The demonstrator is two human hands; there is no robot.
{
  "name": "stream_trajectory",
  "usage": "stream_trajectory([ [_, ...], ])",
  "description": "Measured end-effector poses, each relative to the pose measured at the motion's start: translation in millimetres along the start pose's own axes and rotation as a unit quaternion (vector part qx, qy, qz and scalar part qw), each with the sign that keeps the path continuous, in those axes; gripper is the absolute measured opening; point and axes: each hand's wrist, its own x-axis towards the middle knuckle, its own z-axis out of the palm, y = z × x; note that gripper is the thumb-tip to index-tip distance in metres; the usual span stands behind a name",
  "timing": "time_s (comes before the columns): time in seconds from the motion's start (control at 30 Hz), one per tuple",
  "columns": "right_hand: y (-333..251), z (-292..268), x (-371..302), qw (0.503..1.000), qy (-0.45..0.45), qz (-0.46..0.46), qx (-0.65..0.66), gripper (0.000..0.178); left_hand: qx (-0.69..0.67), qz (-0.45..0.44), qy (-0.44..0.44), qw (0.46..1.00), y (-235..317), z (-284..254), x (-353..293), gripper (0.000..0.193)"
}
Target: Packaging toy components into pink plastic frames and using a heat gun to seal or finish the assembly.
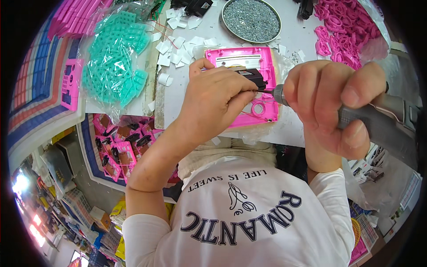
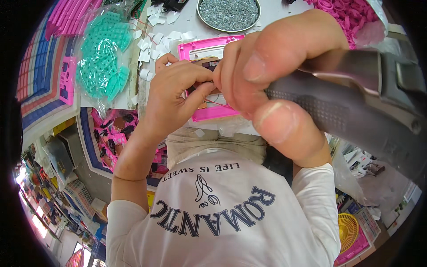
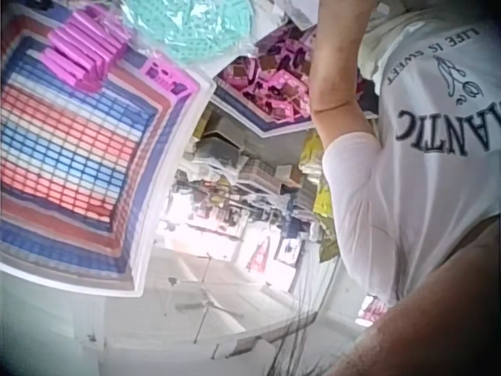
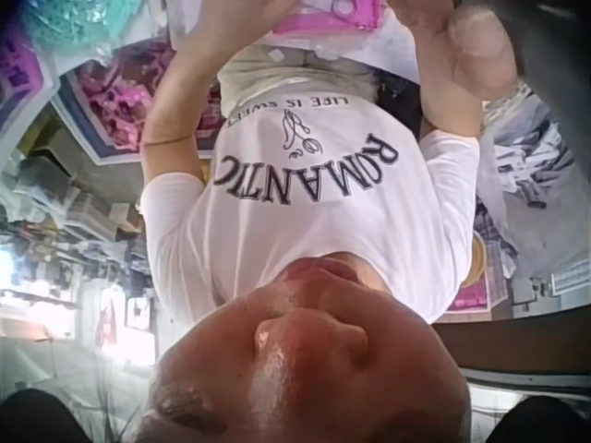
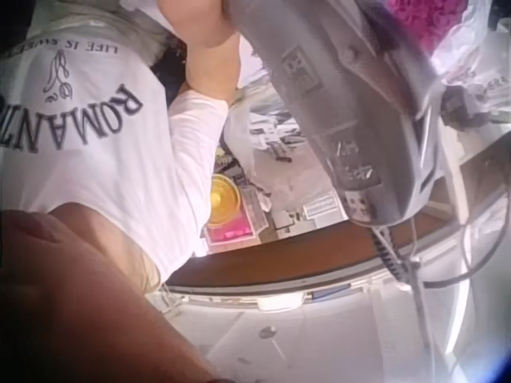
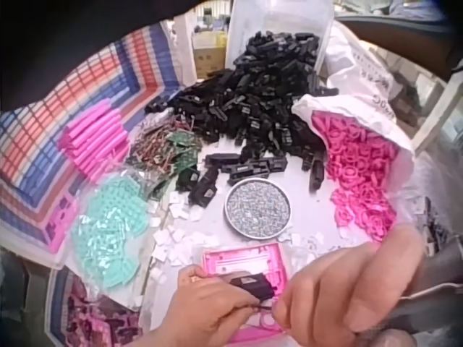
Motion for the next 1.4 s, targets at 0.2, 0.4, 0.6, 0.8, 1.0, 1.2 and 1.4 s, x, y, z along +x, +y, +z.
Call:
stream_trajectory([
  [0.2,4.8,1.4,1.3,1.000,0.006,-0.005,-0.005,0.032,0.070,0.048,0.023,0.996,-5.2,5.2,0.5,0.015],
  [0.4,19.4,-5.8,-1.3,0.999,0.030,-0.010,0.022,0.032,0.156,-0.049,0.085,0.983,-4.9,-1.9,-18.5,0.039],
  [0.6,38.8,17.4,6.1,0.993,0.115,0.009,-0.005,0.034,0.203,-0.024,0.053,0.977,-27.6,7.2,-35.7,0.045],
  [0.8,46.2,30.2,7.0,0.990,0.127,0.039,-0.036,0.036,0.164,-0.021,0.069,0.984,-33.9,10.4,-38.2,0.044],
  [1.0,58.8,22.3,6.1,0.998,0.064,0.005,-0.007,0.030,0.162,-0.009,0.076,0.984,-37.5,11.2,-39.5,0.043],
  [1.2,64.4,22.4,8.0,0.999,0.023,-0.035,0.008,0.027,0.140,0.008,0.090,0.986,-40.6,16.4,-41.4,0.049],
  [1.4,59.1,30.9,14.1,0.989,0.014,-0.018,-0.143,0.032,0.132,0.033,0.091,0.986,-43.5,18.2,-44.9,0.049],
])
